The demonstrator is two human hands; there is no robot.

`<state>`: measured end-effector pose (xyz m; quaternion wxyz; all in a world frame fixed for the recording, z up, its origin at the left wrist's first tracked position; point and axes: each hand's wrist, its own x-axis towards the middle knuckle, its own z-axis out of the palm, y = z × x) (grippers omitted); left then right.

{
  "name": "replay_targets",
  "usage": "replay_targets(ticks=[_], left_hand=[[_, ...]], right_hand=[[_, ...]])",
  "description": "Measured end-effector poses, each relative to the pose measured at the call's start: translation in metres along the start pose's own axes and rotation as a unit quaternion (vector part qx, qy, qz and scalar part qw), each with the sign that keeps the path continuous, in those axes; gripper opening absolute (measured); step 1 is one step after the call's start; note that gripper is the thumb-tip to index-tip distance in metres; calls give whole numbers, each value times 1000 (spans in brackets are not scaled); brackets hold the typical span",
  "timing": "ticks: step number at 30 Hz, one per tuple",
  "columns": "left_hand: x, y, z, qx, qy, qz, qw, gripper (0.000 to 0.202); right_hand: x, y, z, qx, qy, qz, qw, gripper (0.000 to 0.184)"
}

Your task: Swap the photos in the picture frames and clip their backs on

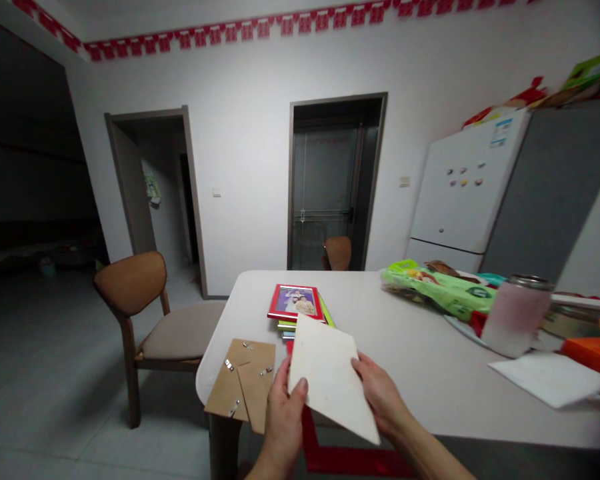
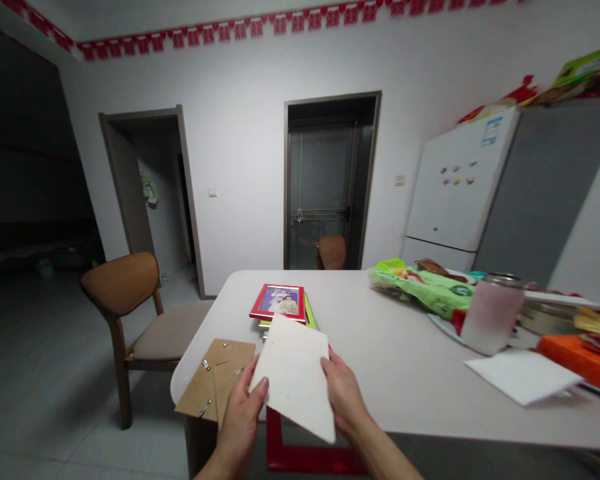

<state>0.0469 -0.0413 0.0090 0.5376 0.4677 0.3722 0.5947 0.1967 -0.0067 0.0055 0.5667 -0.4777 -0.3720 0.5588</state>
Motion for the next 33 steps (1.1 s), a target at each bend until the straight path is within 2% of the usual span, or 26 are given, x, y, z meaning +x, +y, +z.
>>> replay_targets(ticks=[2, 4, 7, 9, 11, 14, 17, 23, 26, 28, 32, 33], left_hand=[[-1, -4, -6, 80, -4, 4, 997, 54], [-5, -8, -12, 198, -30, 5, 980, 59], [-14, -17, -13, 357, -104, -2, 928, 66], [-18, -25, -13, 415, -156, 0, 896, 73], [-19, -32, -14, 447, -194, 19, 873, 78], [-17, -37, -19, 469, -218, 51, 854, 82], [-14, -37, -23, 469, -222, 49, 854, 83], [-11, -32, -28, 455, -219, 48, 862, 84], [-11, -30, -28, 463, -225, 44, 856, 82], [-11, -29, -26, 471, -225, 43, 852, 80], [-14, -23, -27, 479, -235, 45, 845, 79], [-14, -20, -31, 475, -239, 47, 846, 78]], right_hand=[[7, -9, -22, -64, 5, 20, 998, 46], [14, -12, -39, -131, -2, 26, 991, 46], [25, -6, -50, -213, -35, 8, 976, 43], [31, 2, -47, -269, -46, -15, 962, 42], [36, 8, -43, -330, -32, -41, 942, 42], [42, 12, -42, -381, 5, -63, 922, 41], [45, 12, -44, -415, 13, -79, 906, 42], [43, 10, -41, -517, 44, -119, 847, 37], [38, 12, -38, -567, 68, -126, 811, 33], [33, 15, -36, -610, 84, -136, 776, 32], [28, 23, -33, -720, 120, -170, 662, 32], [27, 24, -33, -736, 121, -174, 642, 32]])
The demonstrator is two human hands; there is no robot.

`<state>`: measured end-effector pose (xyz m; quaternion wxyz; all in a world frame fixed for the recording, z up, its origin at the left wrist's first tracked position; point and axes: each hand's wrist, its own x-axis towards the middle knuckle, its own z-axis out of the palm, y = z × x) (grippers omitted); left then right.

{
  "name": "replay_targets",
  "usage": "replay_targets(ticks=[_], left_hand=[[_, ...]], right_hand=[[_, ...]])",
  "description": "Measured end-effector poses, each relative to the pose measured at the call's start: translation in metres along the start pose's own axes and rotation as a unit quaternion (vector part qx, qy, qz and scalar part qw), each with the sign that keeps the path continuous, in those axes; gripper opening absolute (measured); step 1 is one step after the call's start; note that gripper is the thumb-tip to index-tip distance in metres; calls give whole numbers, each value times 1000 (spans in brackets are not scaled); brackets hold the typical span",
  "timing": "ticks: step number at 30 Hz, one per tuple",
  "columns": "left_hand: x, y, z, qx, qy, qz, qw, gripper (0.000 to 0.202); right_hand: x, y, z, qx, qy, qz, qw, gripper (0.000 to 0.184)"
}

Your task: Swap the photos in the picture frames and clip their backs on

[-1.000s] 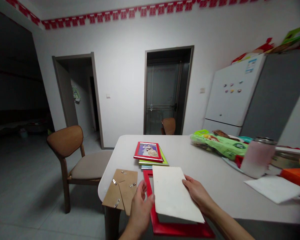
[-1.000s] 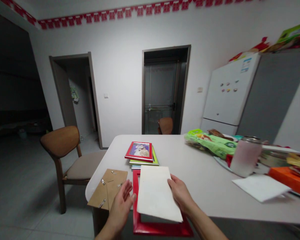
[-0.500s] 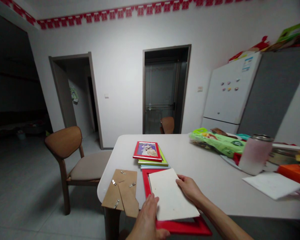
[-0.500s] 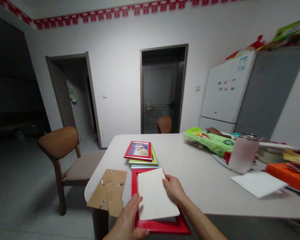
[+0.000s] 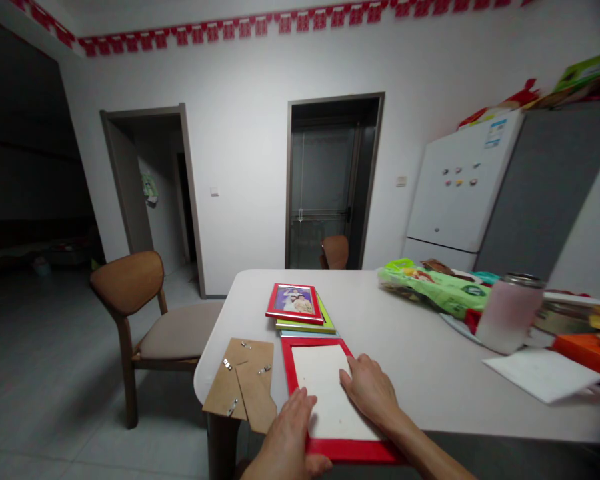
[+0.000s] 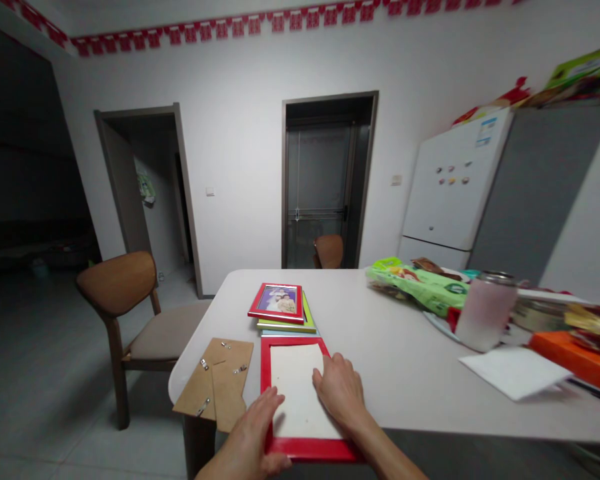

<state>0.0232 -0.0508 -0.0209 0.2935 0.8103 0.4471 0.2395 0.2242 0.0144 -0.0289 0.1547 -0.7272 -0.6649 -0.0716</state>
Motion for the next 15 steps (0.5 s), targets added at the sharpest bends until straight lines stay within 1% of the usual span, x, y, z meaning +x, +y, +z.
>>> replay_targets(ticks=[2, 3, 6, 8, 10, 11, 13, 15], left_hand=[[-8, -8, -12, -4, 7, 2, 1000, 79], [-12, -14, -20, -1, 21, -6, 1000, 78], [-25, -38, -47, 31, 77, -76, 994, 78], [-31, -52, -57, 60, 98, -123, 986, 78], [-33, -57, -59, 90, 99, -146, 980, 77], [-32, -56, -56, 103, 98, -143, 979, 76], [-29, -46, -44, 119, 86, -110, 983, 77], [-24, -29, -30, 119, 41, -56, 990, 84]], right_hand=[[0, -1, 0, -17, -4, -10, 1000, 32], [1, -1, 0, -20, -5, -14, 1000, 32], [2, -4, -1, -20, -5, -18, 1000, 32], [2, -6, 0, -5, -7, -9, 1000, 33], [3, -7, 1, 20, -16, 5, 1000, 34], [3, -8, 2, 32, -21, 10, 999, 34], [3, -8, 3, 48, -28, 17, 998, 34], [3, -7, 2, 52, -29, 19, 998, 34]])
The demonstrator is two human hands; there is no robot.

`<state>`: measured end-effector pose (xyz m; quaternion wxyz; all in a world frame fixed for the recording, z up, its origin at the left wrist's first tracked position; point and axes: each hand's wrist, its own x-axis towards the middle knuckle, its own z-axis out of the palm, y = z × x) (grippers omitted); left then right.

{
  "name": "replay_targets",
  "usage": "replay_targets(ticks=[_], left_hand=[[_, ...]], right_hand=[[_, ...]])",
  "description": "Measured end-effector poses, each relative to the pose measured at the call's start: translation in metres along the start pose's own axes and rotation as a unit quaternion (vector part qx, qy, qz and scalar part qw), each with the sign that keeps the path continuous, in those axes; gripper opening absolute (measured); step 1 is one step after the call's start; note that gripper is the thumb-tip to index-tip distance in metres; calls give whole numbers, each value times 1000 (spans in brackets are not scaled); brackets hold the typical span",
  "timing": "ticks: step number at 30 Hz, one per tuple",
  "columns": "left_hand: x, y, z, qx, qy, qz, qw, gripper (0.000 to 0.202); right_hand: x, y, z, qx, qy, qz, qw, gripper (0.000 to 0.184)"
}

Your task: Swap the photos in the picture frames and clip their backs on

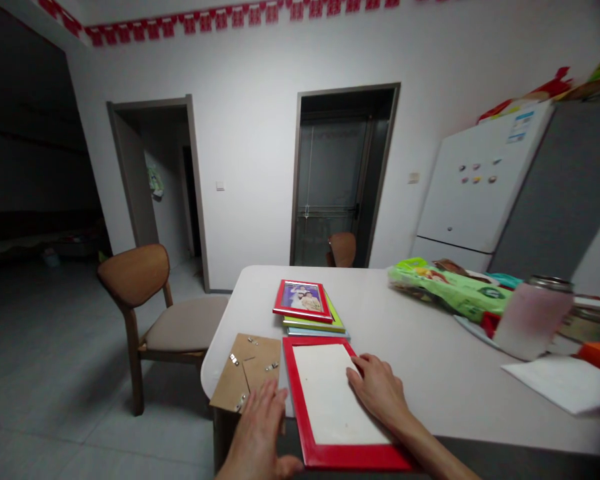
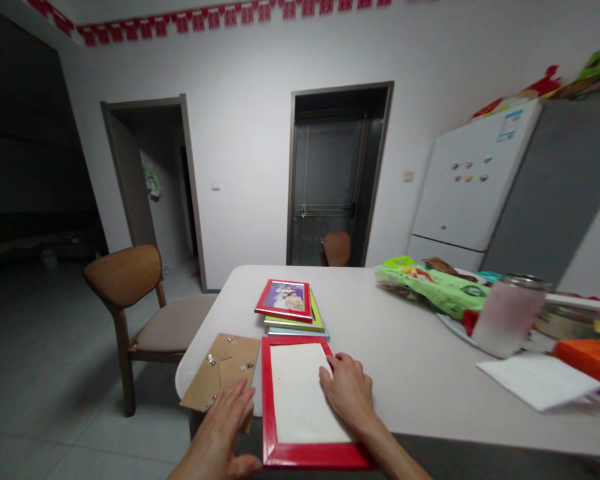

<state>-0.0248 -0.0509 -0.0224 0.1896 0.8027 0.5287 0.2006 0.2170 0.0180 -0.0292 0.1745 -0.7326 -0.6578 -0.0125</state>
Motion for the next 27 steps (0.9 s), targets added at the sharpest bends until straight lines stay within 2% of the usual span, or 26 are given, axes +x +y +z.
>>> replay_targets(ticks=[1, 3, 5, 7, 12, 17, 21, 27], left_hand=[[2, 10, 4, 0, -32, 23, 999, 88], [7, 28, 10, 14, -88, 24, 996, 94], [10, 39, 10, 24, -106, -1, 994, 96], [11, 44, 6, 16, -98, -15, 995, 94], [9, 49, -3, 12, -107, -38, 993, 93], [12, 50, 4, 11, -102, -30, 994, 92], [16, 45, 12, 7, -97, -16, 995, 93], [16, 43, 10, -3, -109, -18, 994, 96]], right_hand=[[0, 0, -1, 2, 0, 2, 1000, 34], [-2, 0, -2, 12, 0, 2, 1000, 34], [-4, 1, -2, 29, -4, 2, 1000, 34], [-5, 3, -1, 50, -11, 6, 999, 35], [-1, 11, 1, 131, -29, 24, 991, 35], [11, 11, -1, 238, -50, 59, 968, 28], [18, 12, -1, 236, -34, 86, 967, 25], [24, 16, 1, 225, -36, 133, 965, 16]])
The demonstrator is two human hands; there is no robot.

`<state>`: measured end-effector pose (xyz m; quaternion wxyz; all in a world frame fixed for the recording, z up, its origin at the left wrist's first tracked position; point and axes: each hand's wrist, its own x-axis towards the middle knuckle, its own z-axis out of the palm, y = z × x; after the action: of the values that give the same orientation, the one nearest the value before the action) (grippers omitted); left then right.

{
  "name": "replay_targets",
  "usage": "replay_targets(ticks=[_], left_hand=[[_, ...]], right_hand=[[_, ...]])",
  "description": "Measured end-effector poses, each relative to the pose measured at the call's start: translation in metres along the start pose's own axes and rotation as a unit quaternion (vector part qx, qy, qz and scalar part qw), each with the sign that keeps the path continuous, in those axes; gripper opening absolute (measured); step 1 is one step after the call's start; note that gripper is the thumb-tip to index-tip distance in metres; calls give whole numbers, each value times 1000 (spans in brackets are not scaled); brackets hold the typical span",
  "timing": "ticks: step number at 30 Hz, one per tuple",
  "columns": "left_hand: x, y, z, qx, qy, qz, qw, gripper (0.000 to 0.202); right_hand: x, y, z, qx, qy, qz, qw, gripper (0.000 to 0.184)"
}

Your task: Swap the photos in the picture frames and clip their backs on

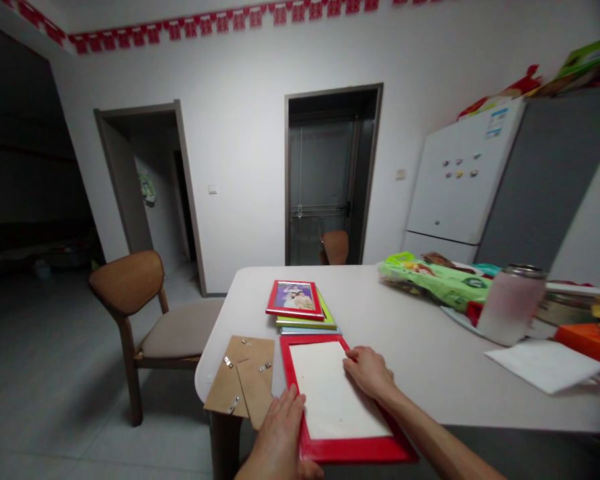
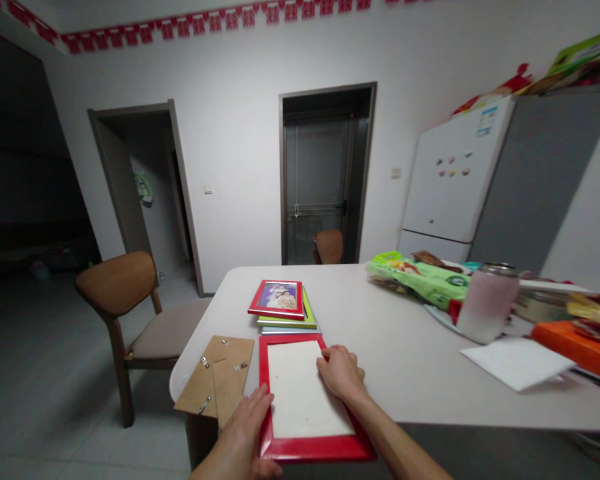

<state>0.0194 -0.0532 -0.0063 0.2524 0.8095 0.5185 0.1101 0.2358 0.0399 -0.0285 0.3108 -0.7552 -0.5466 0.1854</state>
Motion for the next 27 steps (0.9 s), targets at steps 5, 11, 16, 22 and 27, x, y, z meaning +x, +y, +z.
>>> replay_targets(ticks=[5, 11, 16, 22, 27], left_hand=[[-1, 1, 0, 7, -8, -6, 1000, 93], [-3, 7, -4, 13, -19, -23, 999, 93], [-2, 5, -5, 8, -13, -18, 1000, 95], [-2, -3, -1, -15, -4, -3, 1000, 99], [-3, 0, -4, -14, -6, -7, 1000, 99]], right_hand=[[9, -2, 2, 61, -39, 45, 996, 22], [16, -8, 0, 132, -44, 50, 989, 22], [11, -14, -5, 199, -67, 41, 977, 39], [-2, -11, -12, 258, -93, 65, 959, 46], [-6, -9, -7, 244, -72, 65, 965, 44]])
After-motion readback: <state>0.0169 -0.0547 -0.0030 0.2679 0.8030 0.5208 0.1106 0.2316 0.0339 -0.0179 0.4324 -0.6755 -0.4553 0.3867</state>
